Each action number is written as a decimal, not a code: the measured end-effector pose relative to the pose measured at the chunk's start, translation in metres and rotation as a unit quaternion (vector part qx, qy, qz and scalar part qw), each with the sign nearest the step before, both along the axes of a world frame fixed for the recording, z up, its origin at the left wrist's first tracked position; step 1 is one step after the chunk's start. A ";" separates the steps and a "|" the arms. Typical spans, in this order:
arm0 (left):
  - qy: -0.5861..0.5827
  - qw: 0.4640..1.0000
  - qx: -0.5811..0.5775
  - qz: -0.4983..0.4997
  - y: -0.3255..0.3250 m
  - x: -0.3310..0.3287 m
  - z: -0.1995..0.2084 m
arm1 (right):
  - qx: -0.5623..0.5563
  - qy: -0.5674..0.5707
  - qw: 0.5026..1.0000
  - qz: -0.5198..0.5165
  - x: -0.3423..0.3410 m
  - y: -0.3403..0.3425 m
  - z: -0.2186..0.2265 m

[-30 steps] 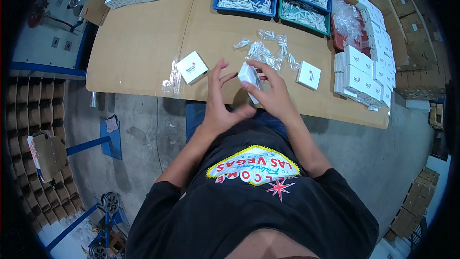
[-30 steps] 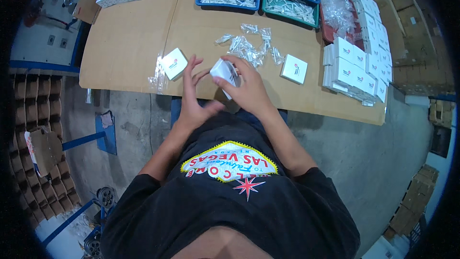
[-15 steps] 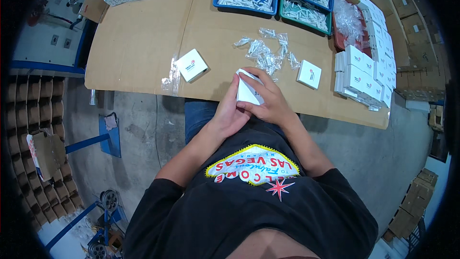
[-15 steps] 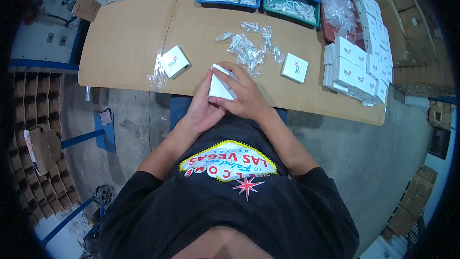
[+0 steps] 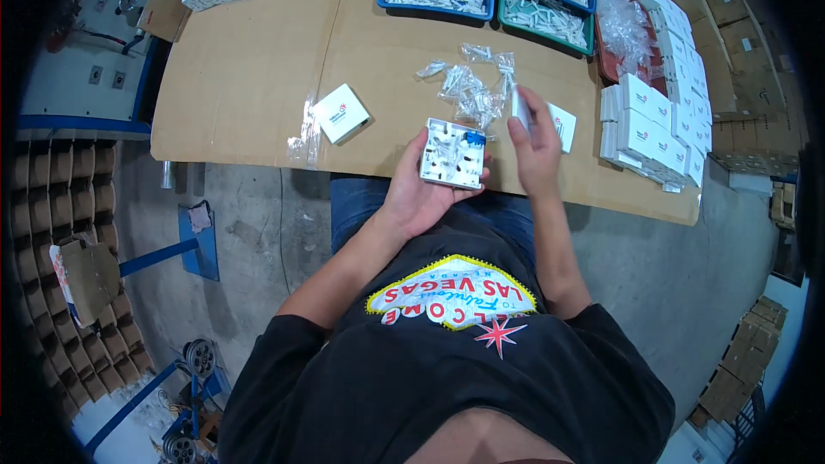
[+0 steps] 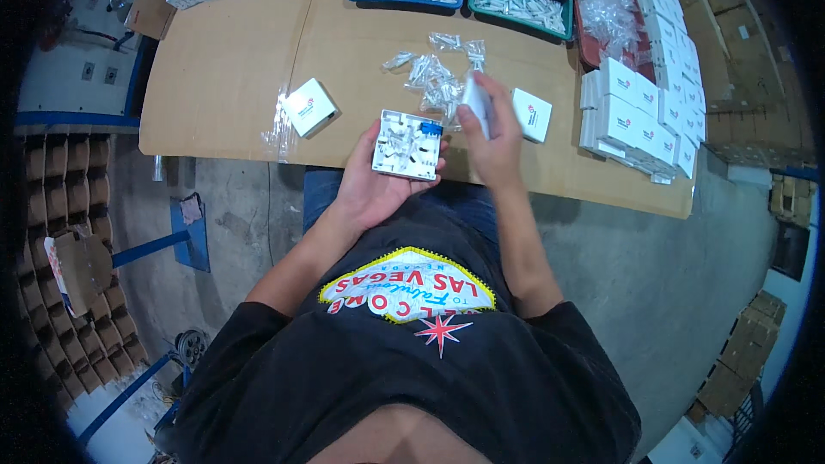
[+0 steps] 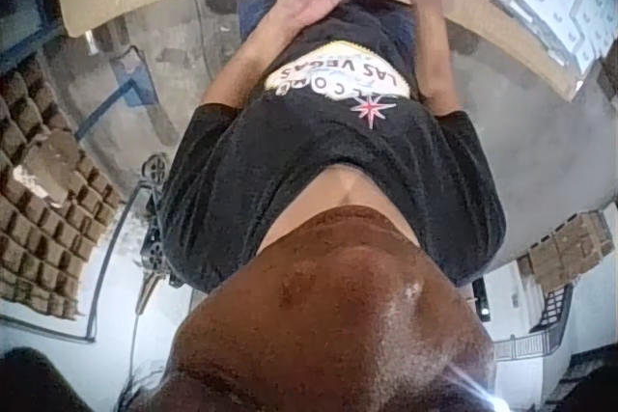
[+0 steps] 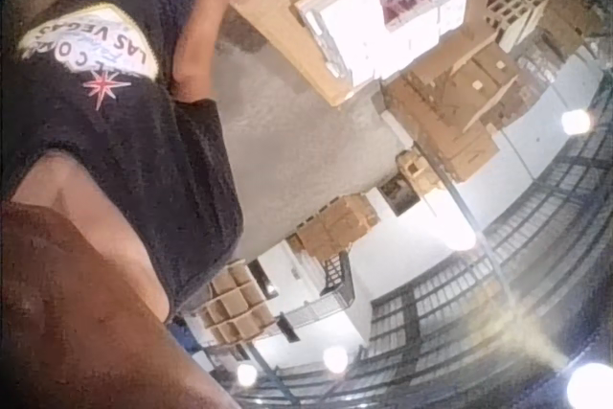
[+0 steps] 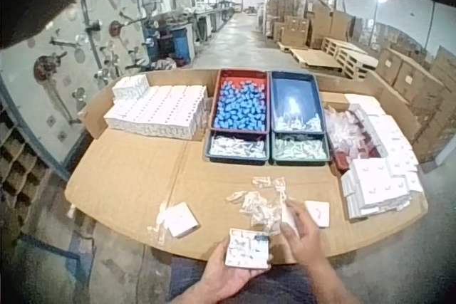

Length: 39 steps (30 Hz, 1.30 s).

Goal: The person assembles small white boxes by hand. They pick up a box, insert a small plastic bag containing a blue item, and close the box. The person repeats this process for multiple units, stacking the finished boxes on the table.

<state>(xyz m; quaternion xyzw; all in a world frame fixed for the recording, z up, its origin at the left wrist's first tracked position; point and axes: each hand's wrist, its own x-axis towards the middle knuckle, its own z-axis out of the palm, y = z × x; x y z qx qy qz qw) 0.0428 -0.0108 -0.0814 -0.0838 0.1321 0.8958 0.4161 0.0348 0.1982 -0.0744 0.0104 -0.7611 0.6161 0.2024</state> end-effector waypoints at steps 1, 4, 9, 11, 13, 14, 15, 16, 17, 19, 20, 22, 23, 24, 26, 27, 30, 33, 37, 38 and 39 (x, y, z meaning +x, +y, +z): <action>0.028 0.999 -0.030 0.003 0.000 0.000 0.009 | 0.086 -0.014 0.996 -0.035 -0.002 0.017 -0.004; 0.033 0.999 0.000 -0.001 -0.005 0.000 0.014 | 0.294 -0.063 0.946 -0.119 -0.005 0.068 -0.023; 0.132 0.977 -0.166 -0.008 0.001 0.005 0.015 | 0.530 -0.103 0.818 -0.201 0.001 0.101 -0.061; 0.149 0.970 -0.191 0.004 0.003 0.004 0.014 | 0.488 -0.101 0.844 -0.198 0.001 0.096 -0.061; 0.165 0.959 -0.229 0.018 0.005 0.005 0.011 | 0.285 -0.134 0.938 -0.145 0.005 0.057 -0.040; 0.184 0.951 -0.247 0.035 0.005 0.006 0.005 | 0.193 -0.178 0.962 -0.081 0.008 0.034 -0.028; 0.206 0.941 -0.264 0.051 0.006 0.005 -0.004 | 0.097 -0.218 0.971 -0.018 0.011 0.011 -0.017; 0.227 0.930 -0.280 0.067 0.007 0.006 -0.010 | 0.028 -0.240 0.970 0.021 0.013 -0.010 -0.007; 0.240 0.924 -0.289 0.068 0.007 0.005 -0.009 | -0.042 -0.259 0.963 0.061 0.014 -0.023 -0.002; 0.266 0.910 -0.309 0.071 0.006 0.006 -0.006 | -0.080 -0.275 0.954 0.086 0.010 -0.027 -0.010; 0.285 0.900 -0.323 0.068 0.005 0.006 -0.005 | -0.096 -0.282 0.949 0.101 0.006 -0.028 -0.012; 0.323 0.877 -0.350 0.064 0.003 0.006 -0.002 | -0.083 -0.272 0.952 0.111 0.004 -0.030 -0.009; 0.332 0.873 -0.350 0.073 0.004 0.006 -0.002 | -0.097 -0.269 0.952 0.108 0.004 -0.033 -0.010; 0.340 0.869 -0.349 0.082 0.004 0.006 -0.003 | -0.111 -0.265 0.952 0.105 0.004 -0.037 -0.010; 0.324 0.876 -0.344 0.100 0.004 0.007 -0.006 | -0.115 -0.275 0.947 0.117 0.002 -0.040 -0.010; 0.298 0.885 -0.339 0.110 0.005 0.008 -0.010 | -0.118 -0.280 0.945 0.123 0.001 -0.042 -0.010; 0.278 0.881 -0.356 0.142 0.008 0.012 -0.011 | -0.133 -0.257 0.952 0.101 0.006 -0.054 -0.014; 0.243 0.844 -0.427 0.215 0.005 0.010 0.000 | -0.156 -0.273 0.945 0.090 0.010 -0.059 -0.012; 0.183 0.834 -0.406 0.326 -0.033 -0.021 -0.009 | -0.172 -0.311 0.935 0.018 0.016 -0.039 0.008; 0.164 0.872 -0.352 0.297 -0.038 -0.012 -0.011 | -0.109 -0.338 0.933 0.065 0.015 -0.028 0.006; 0.161 0.896 -0.319 0.264 -0.034 -0.004 -0.010 | -0.043 -0.360 0.925 0.109 0.009 -0.015 0.001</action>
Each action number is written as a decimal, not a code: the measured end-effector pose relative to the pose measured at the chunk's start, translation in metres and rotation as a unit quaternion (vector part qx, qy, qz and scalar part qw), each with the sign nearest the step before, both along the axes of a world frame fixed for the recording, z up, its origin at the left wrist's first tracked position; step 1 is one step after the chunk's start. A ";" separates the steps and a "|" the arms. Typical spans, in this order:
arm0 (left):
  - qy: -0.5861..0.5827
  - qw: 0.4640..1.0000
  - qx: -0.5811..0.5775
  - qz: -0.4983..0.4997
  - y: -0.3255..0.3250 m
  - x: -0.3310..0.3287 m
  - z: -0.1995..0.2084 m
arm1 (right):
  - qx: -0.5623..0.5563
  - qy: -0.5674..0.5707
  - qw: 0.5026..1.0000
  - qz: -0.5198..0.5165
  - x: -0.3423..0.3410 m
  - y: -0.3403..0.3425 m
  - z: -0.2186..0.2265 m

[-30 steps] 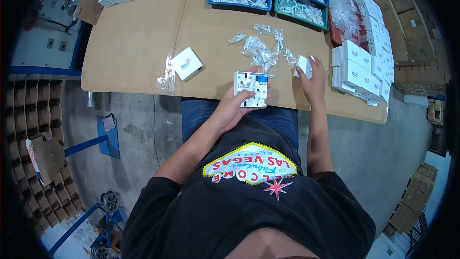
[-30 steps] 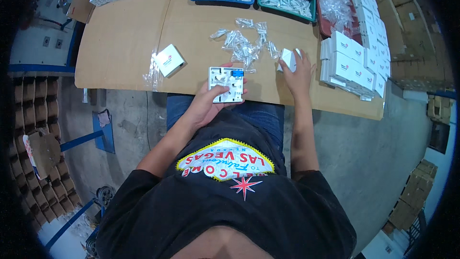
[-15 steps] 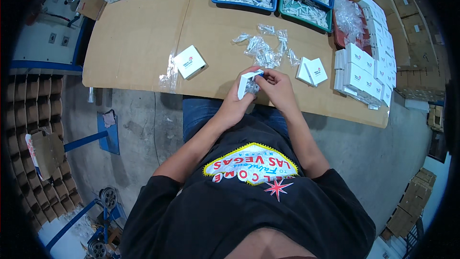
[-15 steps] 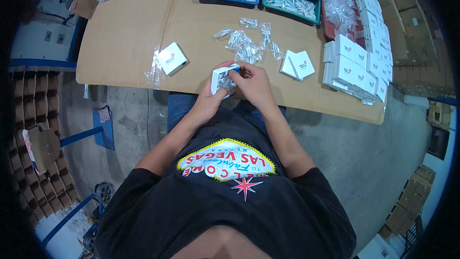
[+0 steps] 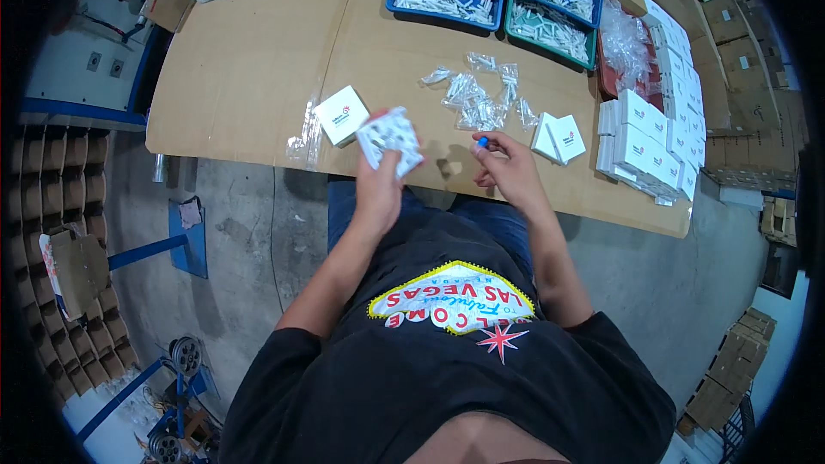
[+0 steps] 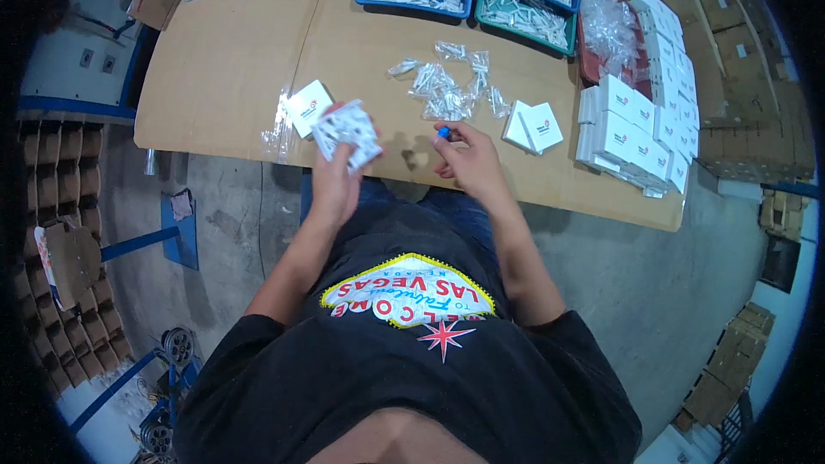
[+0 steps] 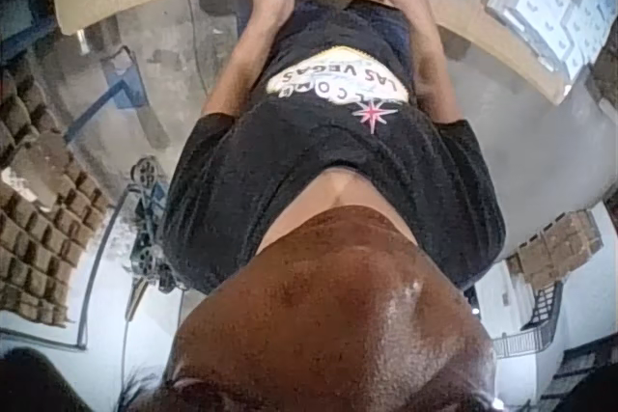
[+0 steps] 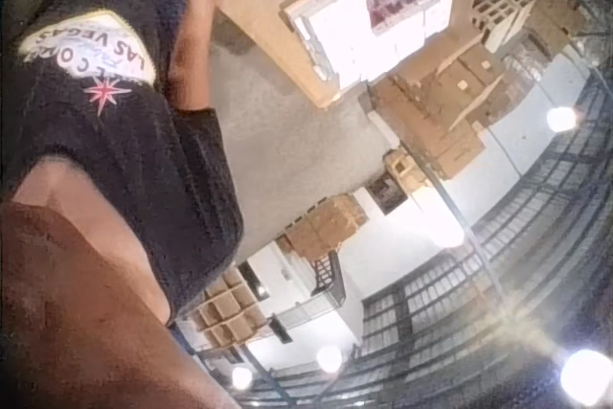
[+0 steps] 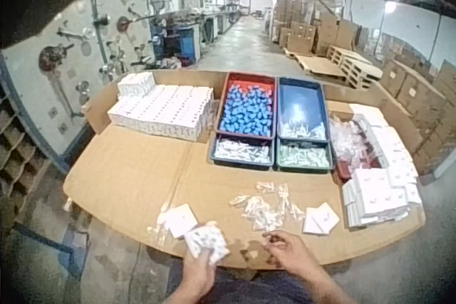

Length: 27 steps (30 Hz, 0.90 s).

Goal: The person assembles small white boxes by hand. They pick up a box, insert a small plastic bag containing a blue item, and close the box. The person repeats this process for multiple units, stacking the finished boxes on the table.

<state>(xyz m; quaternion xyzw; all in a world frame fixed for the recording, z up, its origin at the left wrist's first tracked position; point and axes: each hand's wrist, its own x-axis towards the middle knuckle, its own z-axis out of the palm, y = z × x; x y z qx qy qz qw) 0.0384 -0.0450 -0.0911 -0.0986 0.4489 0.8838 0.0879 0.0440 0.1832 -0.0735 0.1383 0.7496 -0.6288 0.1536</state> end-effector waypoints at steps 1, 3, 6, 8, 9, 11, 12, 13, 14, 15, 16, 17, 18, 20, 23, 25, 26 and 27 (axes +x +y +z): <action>-0.008 0.999 0.032 -0.040 0.006 0.008 0.003 | 0.047 -0.014 0.997 0.066 -0.007 0.013 -0.006; -0.024 0.993 0.044 -0.111 0.009 0.009 0.010 | 0.137 -0.070 0.968 0.200 -0.043 0.030 -0.005; -0.020 0.988 0.039 -0.148 0.008 0.001 0.012 | 0.210 0.005 0.960 0.182 -0.118 0.035 0.014; -0.021 0.988 0.043 -0.150 0.011 0.000 0.012 | 0.023 0.227 0.974 -0.011 -0.143 0.006 0.069; -0.020 0.988 0.043 -0.148 0.010 -0.001 0.012 | 0.057 0.269 0.960 -0.047 -0.163 0.010 0.071; -0.019 0.988 0.049 -0.144 0.010 0.000 0.014 | 0.093 0.299 0.949 -0.034 -0.176 0.008 0.073; -0.019 0.989 0.053 -0.140 0.009 0.001 0.015 | 0.094 0.288 0.953 0.014 -0.171 0.003 0.072; -0.022 0.990 0.056 -0.129 0.006 0.002 0.013 | 0.096 0.277 0.954 0.062 -0.164 -0.002 0.071; -0.023 0.991 0.061 -0.121 0.004 0.002 0.009 | 0.090 0.294 0.945 0.112 -0.148 -0.009 0.050; -0.025 0.991 0.068 -0.110 0.003 0.001 0.006 | 0.083 0.275 0.946 0.153 -0.121 -0.022 0.033; -0.027 0.993 0.063 -0.100 0.003 0.000 0.005 | 0.074 0.255 0.944 0.194 -0.093 -0.036 0.021; -0.032 0.993 0.060 -0.093 0.004 0.000 0.003 | 0.083 0.241 0.944 0.210 -0.070 -0.045 0.016; -0.039 0.994 0.056 -0.088 0.005 0.002 0.000 | 0.091 0.224 0.944 0.223 -0.053 -0.052 0.009; -0.056 0.993 0.040 -0.100 0.009 0.004 -0.007 | 0.053 0.141 0.973 0.175 -0.034 -0.056 -0.003; -0.072 0.989 0.019 -0.129 0.014 0.008 -0.017 | 0.035 0.091 0.982 0.161 -0.017 -0.045 -0.006; -0.089 0.985 0.006 -0.151 0.017 0.007 -0.016 | 0.017 0.076 0.984 0.163 -0.014 -0.033 -0.009; -0.089 0.985 -0.034 -0.141 0.020 0.002 -0.017 | 0.014 0.085 0.989 0.120 -0.015 -0.026 -0.014; -0.095 0.986 -0.015 -0.140 0.020 0.000 -0.018 | 0.012 0.095 0.992 0.078 -0.016 -0.018 -0.021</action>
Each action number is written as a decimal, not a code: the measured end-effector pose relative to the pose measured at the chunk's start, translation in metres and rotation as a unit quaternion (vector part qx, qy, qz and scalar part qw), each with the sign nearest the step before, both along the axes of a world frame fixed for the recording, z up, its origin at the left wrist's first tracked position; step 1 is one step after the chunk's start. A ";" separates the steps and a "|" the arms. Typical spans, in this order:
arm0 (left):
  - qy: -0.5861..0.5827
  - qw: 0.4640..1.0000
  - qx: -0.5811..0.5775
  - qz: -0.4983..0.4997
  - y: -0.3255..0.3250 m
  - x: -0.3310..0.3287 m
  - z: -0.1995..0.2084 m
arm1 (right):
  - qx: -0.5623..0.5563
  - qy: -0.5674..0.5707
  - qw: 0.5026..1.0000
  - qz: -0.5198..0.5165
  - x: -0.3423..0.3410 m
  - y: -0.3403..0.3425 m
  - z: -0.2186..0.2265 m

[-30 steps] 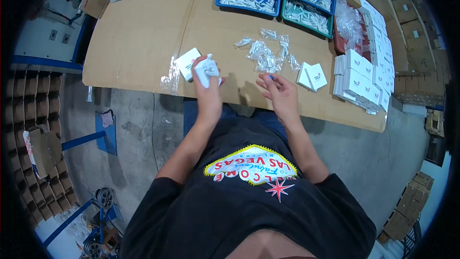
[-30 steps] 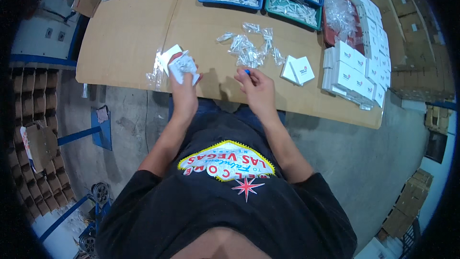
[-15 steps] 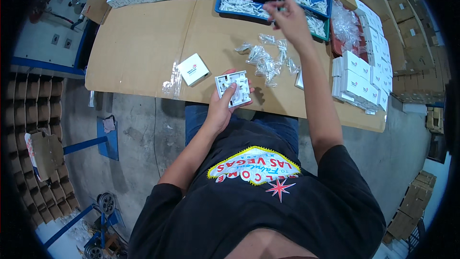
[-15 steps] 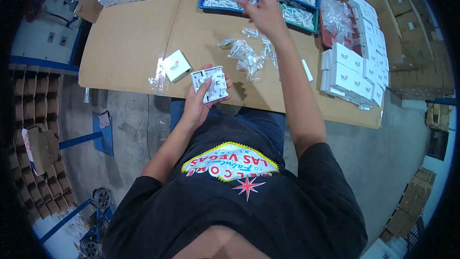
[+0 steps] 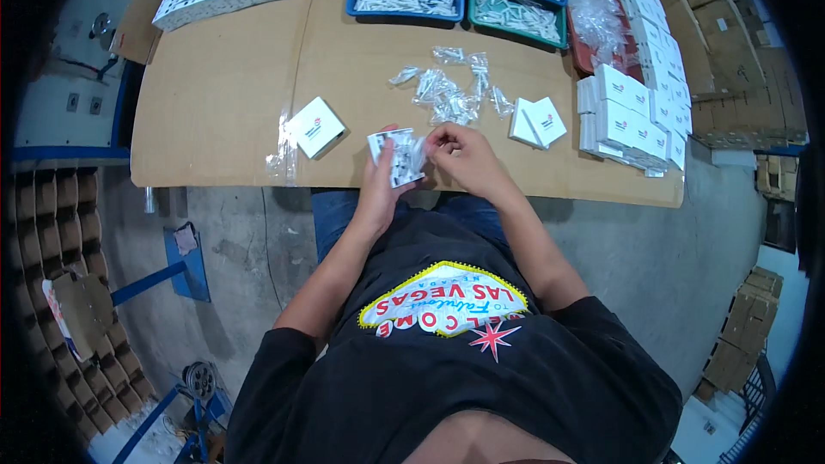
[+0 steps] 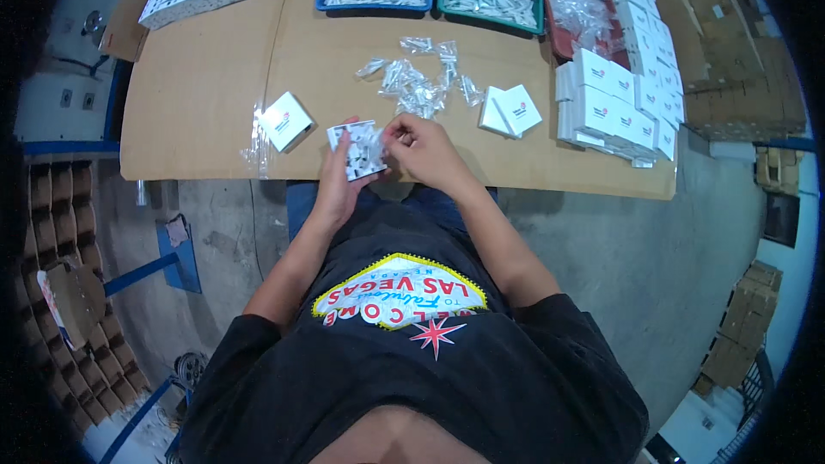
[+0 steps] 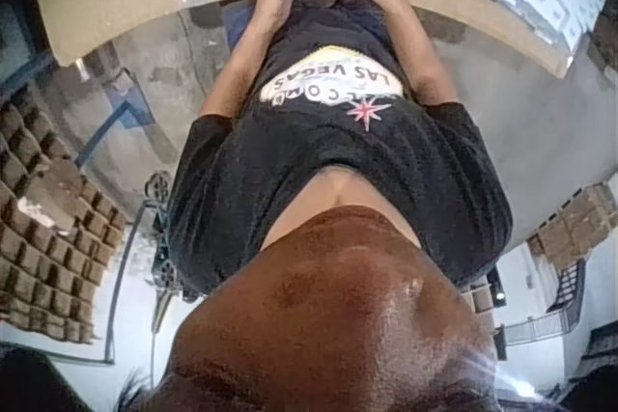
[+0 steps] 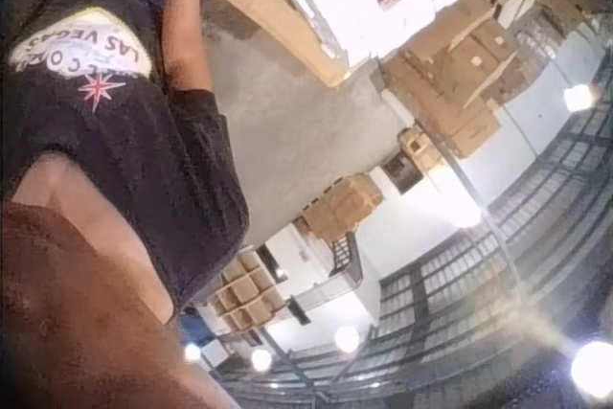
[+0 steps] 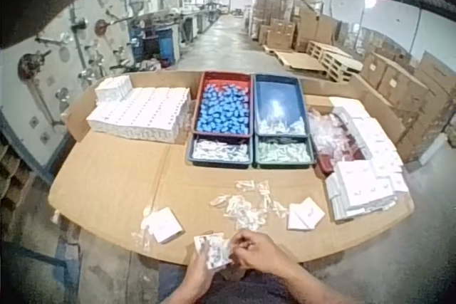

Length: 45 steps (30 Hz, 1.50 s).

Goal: The person assembles small white boxes by hand. They pick up a box, insert a small plastic bag containing a blue item, and close the box. The person repeats this process for multiple units, stacking the finished boxes on the table.

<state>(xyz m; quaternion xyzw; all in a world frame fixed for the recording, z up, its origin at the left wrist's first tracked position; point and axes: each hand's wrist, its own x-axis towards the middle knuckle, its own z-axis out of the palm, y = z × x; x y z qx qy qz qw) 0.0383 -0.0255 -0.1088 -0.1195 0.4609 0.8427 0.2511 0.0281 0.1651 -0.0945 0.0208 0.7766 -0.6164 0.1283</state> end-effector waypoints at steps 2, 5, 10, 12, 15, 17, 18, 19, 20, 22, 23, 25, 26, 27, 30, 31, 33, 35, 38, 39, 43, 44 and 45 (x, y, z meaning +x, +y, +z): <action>-0.019 0.999 0.035 0.009 -0.009 -0.001 -0.002 | 0.006 0.038 0.997 -0.074 -0.002 0.017 -0.003; -0.009 1.000 0.023 0.010 -0.018 -0.001 -0.001 | 0.142 0.122 0.966 -0.178 -0.005 0.058 -0.003; -0.057 0.997 0.057 -0.013 -0.014 0.002 0.006 | 0.531 0.258 0.771 -0.236 -0.001 0.141 -0.031; -0.060 0.995 0.064 -0.048 -0.012 0.000 0.007 | 0.512 0.203 0.803 -0.230 0.005 0.159 -0.039; -0.056 0.992 0.079 -0.083 -0.010 -0.003 0.005 | 0.400 0.168 0.875 -0.217 0.007 0.165 -0.038; -0.060 0.989 0.096 -0.095 -0.008 -0.003 0.006 | 0.413 0.199 0.861 -0.223 0.010 0.158 -0.027; -0.060 0.990 0.090 -0.095 -0.007 -0.003 0.006 | 0.370 0.197 0.880 -0.224 0.009 0.148 -0.021; -0.060 0.990 0.084 -0.095 -0.003 -0.003 0.007 | 0.327 0.195 0.897 -0.225 0.009 0.135 -0.015; -0.061 0.990 0.079 -0.097 0.000 -0.002 0.008 | 0.285 0.191 0.912 -0.227 0.011 0.121 -0.006; -0.063 0.989 0.088 -0.097 0.000 0.000 0.011 | 0.200 0.220 0.944 -0.141 0.015 0.079 0.011; -0.065 0.989 0.093 -0.098 0.000 0.000 0.013 | 0.182 0.252 0.946 -0.086 0.018 0.060 0.016; -0.070 0.990 0.087 -0.086 0.002 0.002 0.017 | 0.152 0.280 0.948 0.004 0.023 0.027 0.026; -0.075 0.990 0.088 -0.086 0.002 0.002 0.016 | 0.140 0.288 0.947 0.023 0.023 0.017 0.024; -0.079 0.989 0.088 -0.087 0.001 0.002 0.015 | 0.128 0.296 0.946 0.042 0.022 0.010 0.022; -0.077 0.991 0.070 -0.081 -0.001 0.004 0.013 | 0.119 0.312 0.940 0.073 0.021 0.001 0.021; -0.080 0.992 0.060 -0.076 -0.003 0.005 0.009 | 0.119 0.318 0.937 0.080 0.021 -0.001 0.022; -0.087 0.992 0.063 -0.065 -0.002 0.004 0.008 | 0.117 0.322 0.935 0.089 0.021 -0.003 0.022; -0.096 0.991 0.081 -0.053 -0.003 0.004 0.011 | 0.109 0.317 0.938 0.092 0.021 -0.006 0.020; -0.095 0.990 0.082 -0.056 0.000 0.005 0.019 | 0.115 0.324 0.935 0.088 0.021 -0.007 0.019; -0.093 0.991 0.079 -0.054 0.000 0.005 0.018 | 0.116 0.328 0.933 0.089 0.020 -0.008 0.018; -0.089 0.993 0.066 -0.043 0.000 0.007 0.015 | 0.118 0.335 0.930 0.094 0.019 -0.011 0.016; -0.088 0.993 0.063 -0.039 0.000 0.007 0.015 | 0.119 0.335 0.930 0.095 0.019 -0.011 0.015; -0.084 0.994 0.055 -0.039 0.000 0.008 0.013 | 0.116 0.326 0.933 0.099 0.020 -0.011 0.015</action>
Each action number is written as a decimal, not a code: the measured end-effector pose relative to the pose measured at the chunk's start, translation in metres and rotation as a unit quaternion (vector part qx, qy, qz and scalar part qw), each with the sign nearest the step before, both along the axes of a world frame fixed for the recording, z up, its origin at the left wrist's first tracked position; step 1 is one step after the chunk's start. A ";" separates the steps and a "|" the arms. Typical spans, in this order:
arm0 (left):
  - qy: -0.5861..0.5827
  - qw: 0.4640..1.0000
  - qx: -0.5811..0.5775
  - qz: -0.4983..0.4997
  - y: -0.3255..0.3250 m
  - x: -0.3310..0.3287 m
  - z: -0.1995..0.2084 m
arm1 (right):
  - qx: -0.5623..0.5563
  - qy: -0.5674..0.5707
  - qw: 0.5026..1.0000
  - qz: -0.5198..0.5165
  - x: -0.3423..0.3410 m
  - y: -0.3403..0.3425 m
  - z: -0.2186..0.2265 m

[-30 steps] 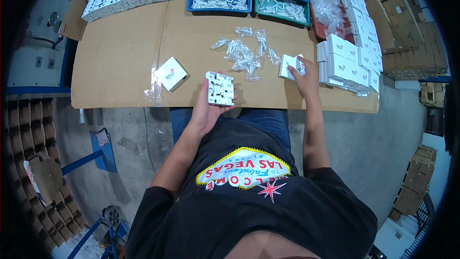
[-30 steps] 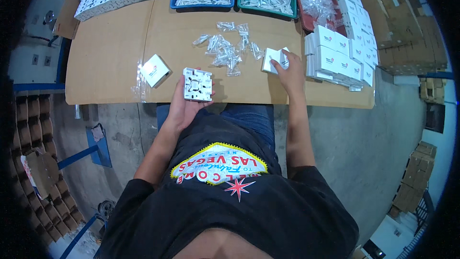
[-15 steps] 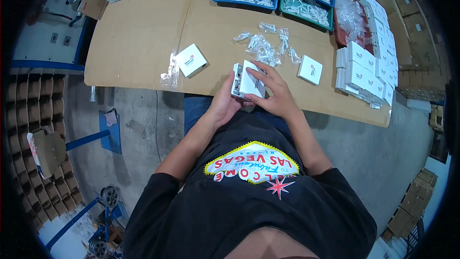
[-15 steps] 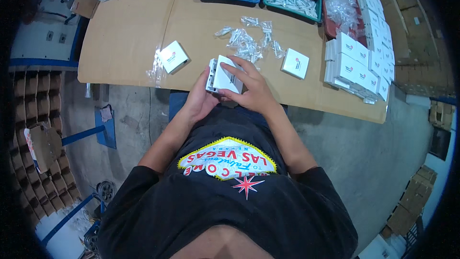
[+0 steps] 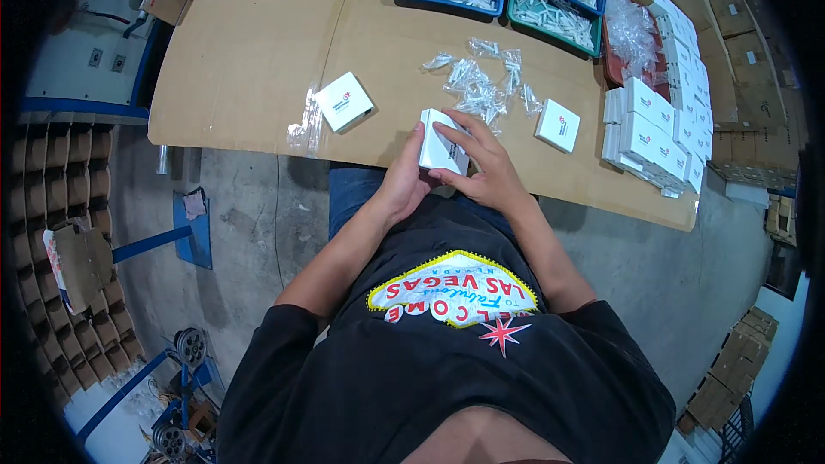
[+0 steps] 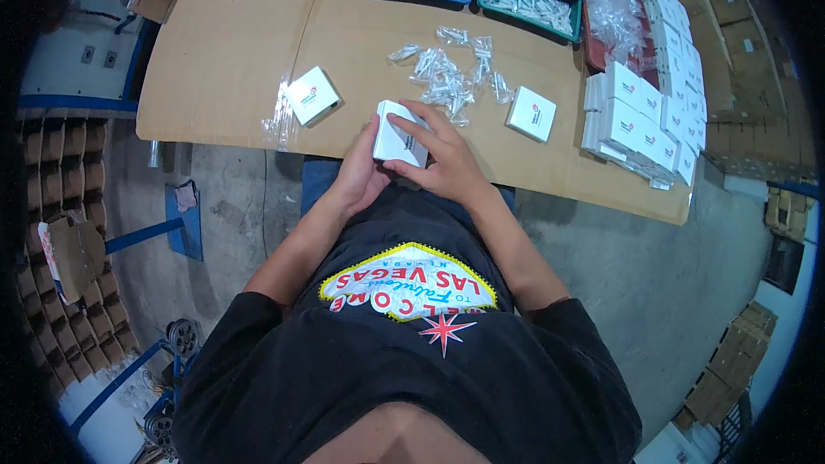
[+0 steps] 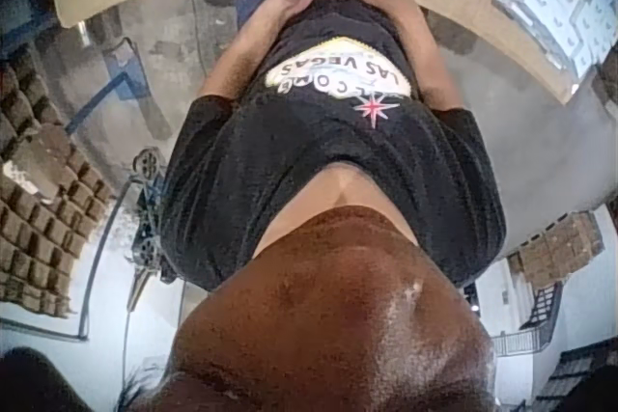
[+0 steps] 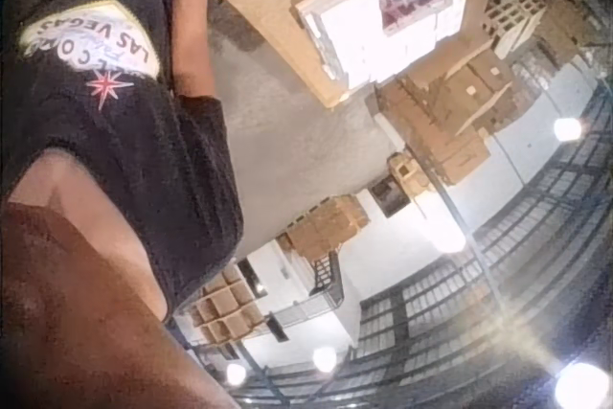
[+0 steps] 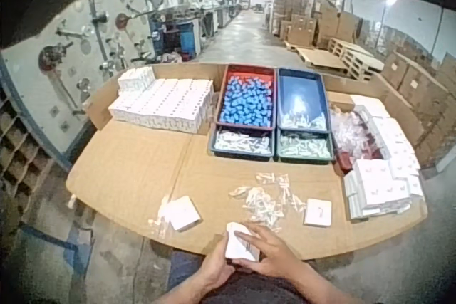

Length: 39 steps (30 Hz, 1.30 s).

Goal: The person assembles small white boxes by hand. They pick up a box, insert a small plastic bag containing a blue item, and close the box. The person repeats this process for multiple units, stacking the finished boxes on the table.

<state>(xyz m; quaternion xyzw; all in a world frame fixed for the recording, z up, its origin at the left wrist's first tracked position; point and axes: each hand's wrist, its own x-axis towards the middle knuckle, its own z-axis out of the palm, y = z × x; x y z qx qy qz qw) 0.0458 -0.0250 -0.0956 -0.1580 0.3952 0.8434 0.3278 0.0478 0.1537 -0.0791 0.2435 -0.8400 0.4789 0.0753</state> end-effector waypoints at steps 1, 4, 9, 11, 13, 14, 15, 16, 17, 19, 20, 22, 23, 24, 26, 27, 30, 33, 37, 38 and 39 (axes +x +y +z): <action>0.004 1.000 -0.008 0.000 0.000 0.001 -0.002 | -0.001 -0.010 1.000 0.003 0.002 0.000 0.000; 0.022 0.999 -0.031 -0.002 0.000 0.003 -0.001 | 0.011 -0.010 1.000 0.009 0.001 0.002 -0.001; 0.164 0.970 -0.133 -0.123 -0.008 0.005 -0.008 | -0.017 -0.076 0.997 0.006 -0.002 0.011 0.000; 0.161 0.966 -0.151 -0.132 -0.009 0.007 0.001 | -0.048 -0.143 0.989 0.003 0.001 0.014 0.017; 0.172 0.970 -0.126 -0.112 -0.003 0.004 -0.008 | -0.026 -0.114 0.993 0.016 -0.004 0.017 0.018; 0.178 0.972 -0.115 -0.101 -0.002 0.002 -0.009 | -0.015 -0.098 0.995 0.025 -0.010 0.017 0.018; 0.174 0.972 -0.119 -0.100 -0.001 0.002 -0.009 | -0.060 -0.128 0.989 0.034 -0.015 0.021 0.020; 0.169 0.973 -0.124 -0.098 -0.001 0.002 -0.007 | -0.104 -0.156 0.981 0.044 -0.020 0.027 0.024; 0.165 0.973 -0.127 -0.099 0.000 0.003 -0.006 | -0.147 -0.185 0.970 0.053 -0.024 0.031 0.025; 0.192 0.969 -0.120 -0.100 0.003 0.008 -0.002 | -0.118 -0.149 0.981 -0.037 -0.034 0.024 0.019; 0.205 0.966 -0.117 -0.102 0.005 0.010 0.000 | -0.104 -0.159 0.980 -0.064 -0.038 0.020 0.017; 0.233 0.955 -0.133 -0.123 0.007 0.012 0.001 | -0.086 -0.148 0.976 -0.137 -0.037 0.000 0.028; 0.246 0.950 -0.142 -0.131 0.007 0.013 0.001 | -0.081 -0.086 0.982 -0.150 -0.036 -0.006 0.022; 0.258 0.944 -0.150 -0.141 0.006 0.013 0.002 | -0.077 -0.025 0.983 -0.165 -0.035 -0.011 0.012; 0.285 0.930 -0.168 -0.158 0.004 0.011 0.002 | -0.063 0.061 0.979 -0.186 -0.033 -0.011 0.006; 0.298 0.923 -0.176 -0.167 0.004 0.010 0.002 | -0.069 0.046 0.978 -0.190 -0.032 -0.010 0.006; 0.324 0.913 -0.189 -0.161 0.009 0.011 0.008 | -0.076 0.004 0.976 -0.206 -0.029 -0.005 0.003; 0.287 0.926 -0.186 -0.161 0.013 0.006 0.008 | -0.078 -0.052 0.973 -0.209 -0.030 -0.001 0.004; 0.160 0.964 -0.178 -0.118 0.000 -0.003 -0.017 | -0.050 -0.139 0.982 -0.117 -0.025 0.019 0.012; 0.124 0.982 -0.126 -0.063 0.000 -0.006 -0.016 | -0.024 -0.095 0.991 -0.094 -0.017 0.024 0.022; 0.086 0.993 -0.074 -0.008 0.001 -0.008 -0.012 | 0.003 -0.051 0.996 -0.071 -0.011 0.027 0.029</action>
